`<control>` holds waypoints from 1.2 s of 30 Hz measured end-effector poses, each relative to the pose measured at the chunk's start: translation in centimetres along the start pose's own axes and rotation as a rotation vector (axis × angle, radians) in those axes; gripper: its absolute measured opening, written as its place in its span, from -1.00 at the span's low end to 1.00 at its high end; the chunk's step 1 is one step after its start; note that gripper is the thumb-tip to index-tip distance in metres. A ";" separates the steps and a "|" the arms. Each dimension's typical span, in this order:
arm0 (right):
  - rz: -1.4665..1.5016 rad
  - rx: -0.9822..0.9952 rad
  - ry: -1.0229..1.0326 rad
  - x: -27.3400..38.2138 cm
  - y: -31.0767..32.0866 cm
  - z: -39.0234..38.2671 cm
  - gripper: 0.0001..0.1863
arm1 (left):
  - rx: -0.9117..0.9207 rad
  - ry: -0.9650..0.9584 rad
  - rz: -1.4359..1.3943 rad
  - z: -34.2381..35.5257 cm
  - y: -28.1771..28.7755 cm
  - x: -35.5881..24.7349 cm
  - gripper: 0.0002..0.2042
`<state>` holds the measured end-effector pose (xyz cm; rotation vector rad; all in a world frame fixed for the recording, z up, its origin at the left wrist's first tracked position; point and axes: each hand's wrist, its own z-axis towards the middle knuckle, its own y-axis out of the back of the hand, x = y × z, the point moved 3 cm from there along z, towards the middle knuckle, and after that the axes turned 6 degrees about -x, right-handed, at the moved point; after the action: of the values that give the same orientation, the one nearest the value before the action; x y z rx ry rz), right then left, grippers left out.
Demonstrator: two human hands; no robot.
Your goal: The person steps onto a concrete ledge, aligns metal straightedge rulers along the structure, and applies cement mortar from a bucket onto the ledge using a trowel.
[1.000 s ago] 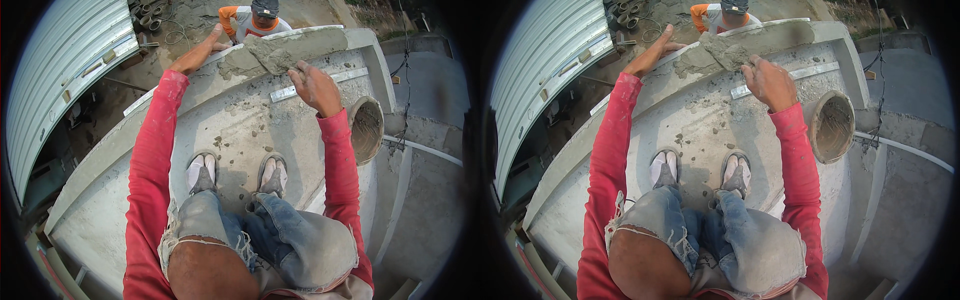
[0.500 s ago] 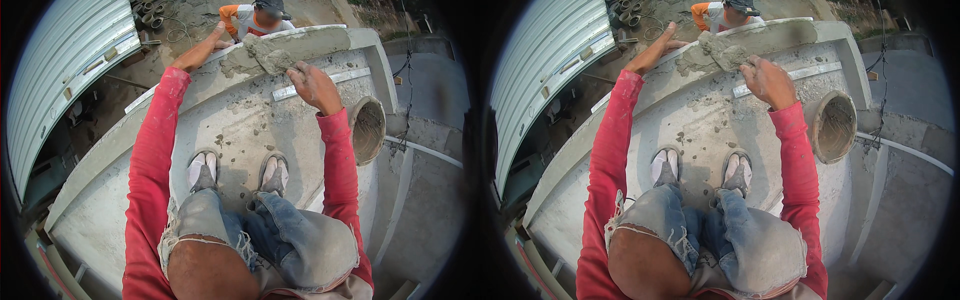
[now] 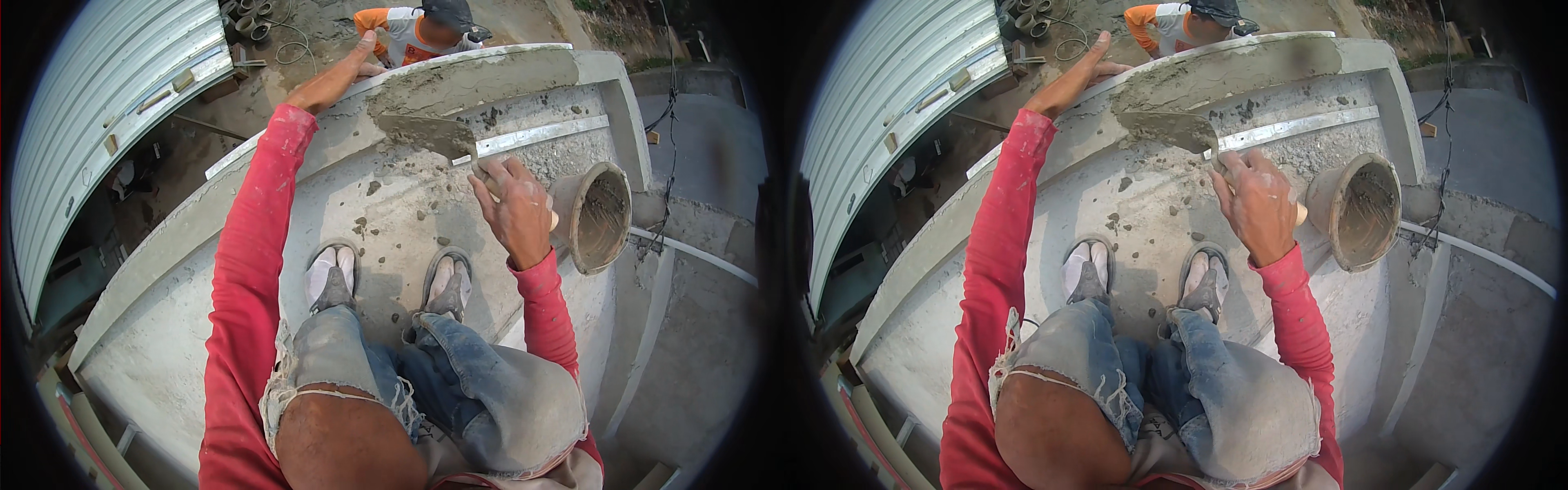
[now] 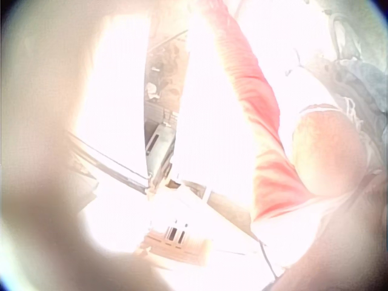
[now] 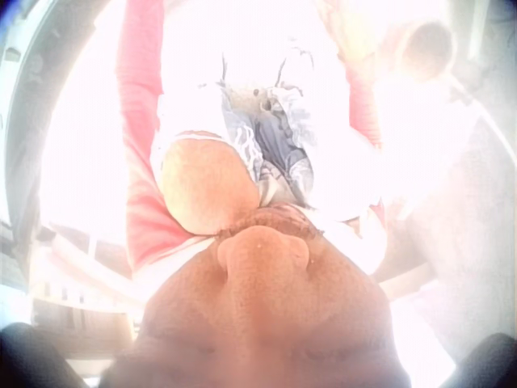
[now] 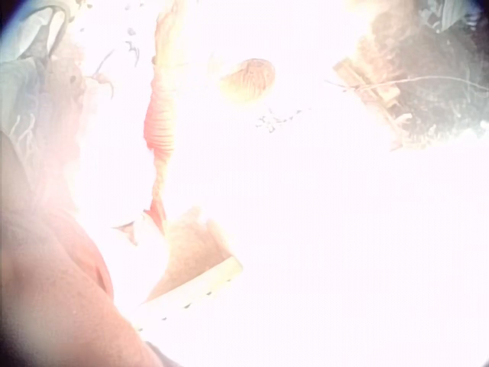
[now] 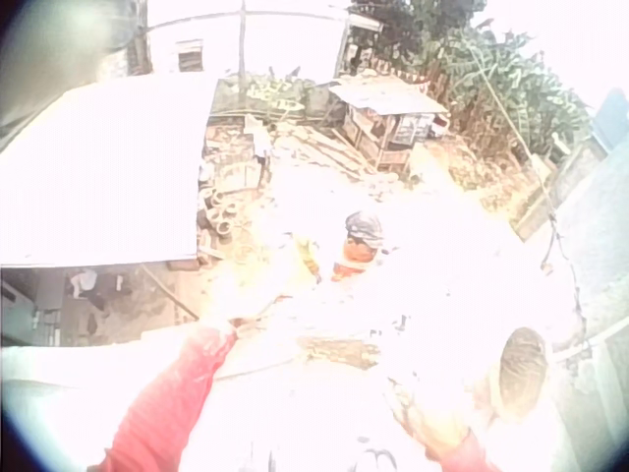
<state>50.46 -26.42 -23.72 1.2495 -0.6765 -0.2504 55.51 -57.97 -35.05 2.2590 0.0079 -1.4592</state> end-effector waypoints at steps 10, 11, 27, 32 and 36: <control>0.280 0.023 -0.329 -0.5 -3.1 0.4 -0.69 | 0.004 0.016 0.024 -0.1 -0.3 -0.5 0.10; 0.378 0.122 -0.402 -0.6 -3.6 0.7 -0.64 | 0.015 0.008 0.024 -0.2 -0.5 -1.0 0.10; 0.486 0.311 -0.752 -3.6 -3.3 6.2 -0.58 | 0.049 0.068 -0.036 -0.6 0.1 -0.4 0.05; 0.413 0.260 -0.196 2.3 -6.5 3.2 -0.60 | 0.046 0.037 -0.055 -0.4 -0.2 -0.8 0.05; 0.384 0.320 -0.234 1.9 -4.2 4.6 -0.60 | 0.071 0.044 -0.124 -0.8 0.2 -1.3 0.05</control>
<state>49.97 -32.33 -26.31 1.3737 -1.1757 0.0341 55.71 -57.52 -33.60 2.3851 0.1130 -1.4934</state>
